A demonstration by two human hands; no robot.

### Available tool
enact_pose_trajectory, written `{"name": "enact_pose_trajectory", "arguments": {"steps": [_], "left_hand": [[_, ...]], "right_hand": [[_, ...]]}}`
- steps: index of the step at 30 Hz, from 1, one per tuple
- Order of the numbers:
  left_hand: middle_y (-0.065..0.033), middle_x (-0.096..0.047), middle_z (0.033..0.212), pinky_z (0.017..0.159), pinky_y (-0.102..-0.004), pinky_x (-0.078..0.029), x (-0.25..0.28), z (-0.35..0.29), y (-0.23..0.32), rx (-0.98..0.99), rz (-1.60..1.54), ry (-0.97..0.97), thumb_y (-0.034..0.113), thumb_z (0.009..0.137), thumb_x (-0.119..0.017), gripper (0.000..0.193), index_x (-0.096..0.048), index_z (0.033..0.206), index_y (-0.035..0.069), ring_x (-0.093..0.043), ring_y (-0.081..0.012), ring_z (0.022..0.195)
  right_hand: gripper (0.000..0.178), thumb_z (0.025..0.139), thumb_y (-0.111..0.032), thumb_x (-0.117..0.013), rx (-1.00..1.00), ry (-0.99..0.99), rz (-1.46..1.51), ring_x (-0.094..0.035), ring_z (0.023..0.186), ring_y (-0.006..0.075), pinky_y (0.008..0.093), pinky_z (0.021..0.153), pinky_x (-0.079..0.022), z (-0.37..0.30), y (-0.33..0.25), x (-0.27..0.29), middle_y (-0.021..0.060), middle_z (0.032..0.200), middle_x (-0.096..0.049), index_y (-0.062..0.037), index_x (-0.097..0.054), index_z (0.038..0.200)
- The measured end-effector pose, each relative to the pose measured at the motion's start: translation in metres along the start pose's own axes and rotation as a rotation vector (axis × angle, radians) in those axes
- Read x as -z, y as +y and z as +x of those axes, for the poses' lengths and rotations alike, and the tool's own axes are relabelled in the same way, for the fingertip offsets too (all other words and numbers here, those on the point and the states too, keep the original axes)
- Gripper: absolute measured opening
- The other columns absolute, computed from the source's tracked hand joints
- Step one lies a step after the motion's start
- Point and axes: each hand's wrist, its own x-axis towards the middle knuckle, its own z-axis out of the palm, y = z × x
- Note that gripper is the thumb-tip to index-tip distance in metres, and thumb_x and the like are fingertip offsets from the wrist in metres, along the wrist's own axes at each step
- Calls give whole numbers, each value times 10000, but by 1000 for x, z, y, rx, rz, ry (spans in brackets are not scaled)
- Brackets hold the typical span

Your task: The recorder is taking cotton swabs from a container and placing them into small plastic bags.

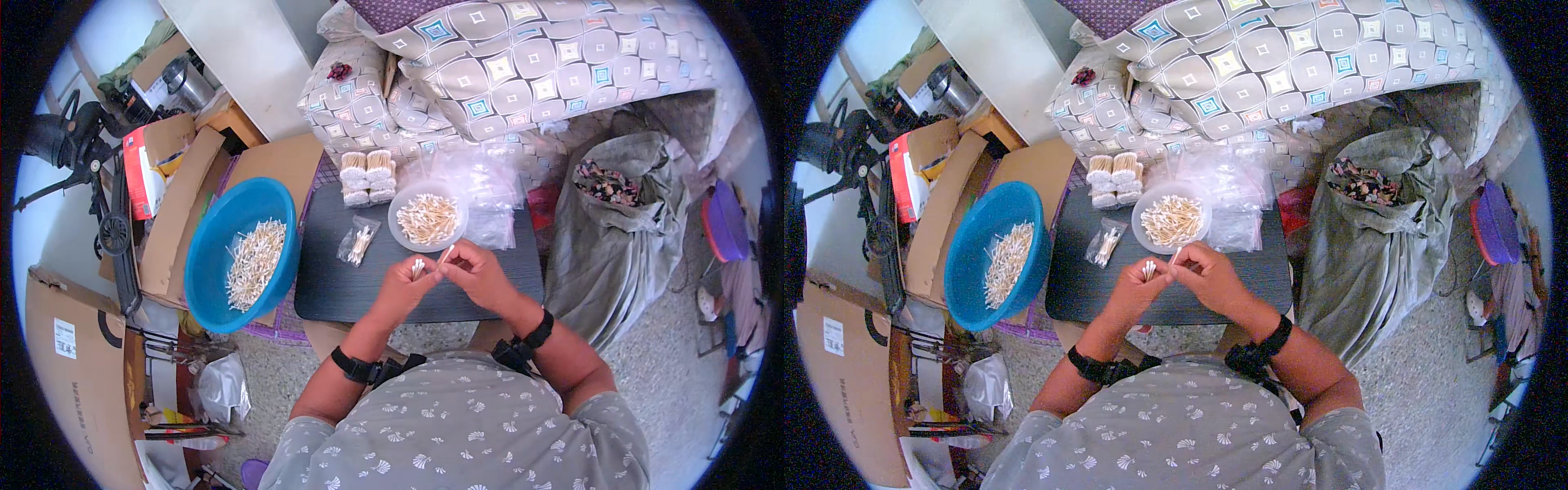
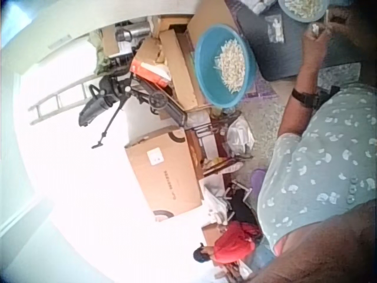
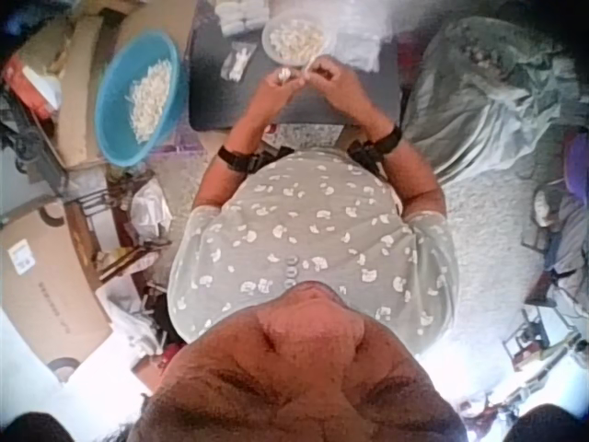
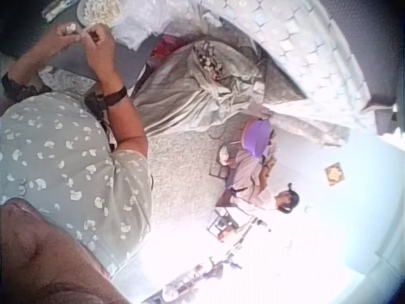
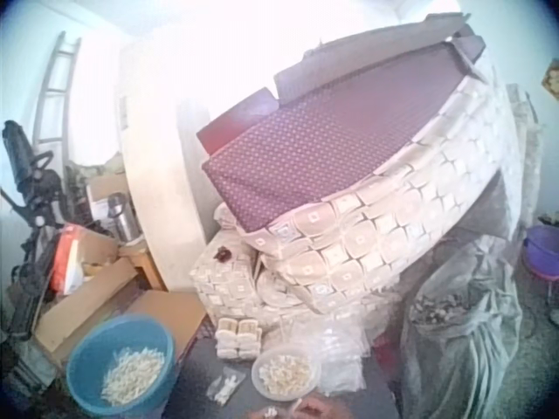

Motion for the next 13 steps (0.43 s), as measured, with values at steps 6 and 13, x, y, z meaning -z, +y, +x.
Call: {"name": "enact_pose_trajectory", "arguments": {"steps": [6, 13], "left_hand": [[83, -402, 594, 441, -196, -250, 2, 2, 24, 57, -286, 55, 213, 948, -537, 217, -604, 1079, 53, -319, -19, 489], [62, -426, 592, 450, -199, -241, 5, 8, 19, 102, -397, -105, 286, 967, -500, 332, -582, 1163, 31, -319, -30, 489]], "right_hand": [[89, 892, -114, -581, -167, -103, 74, -577, 742, 89, 251, 644, -481, -2, -6, -2, 20, 867, -610, -42, -534, 915], [83, 915, -122, -549, -247, -229, 156, -623, 806, 115, 262, 661, -512, -5, -1, -6, 28, 886, -621, -55, -520, 954]]}}
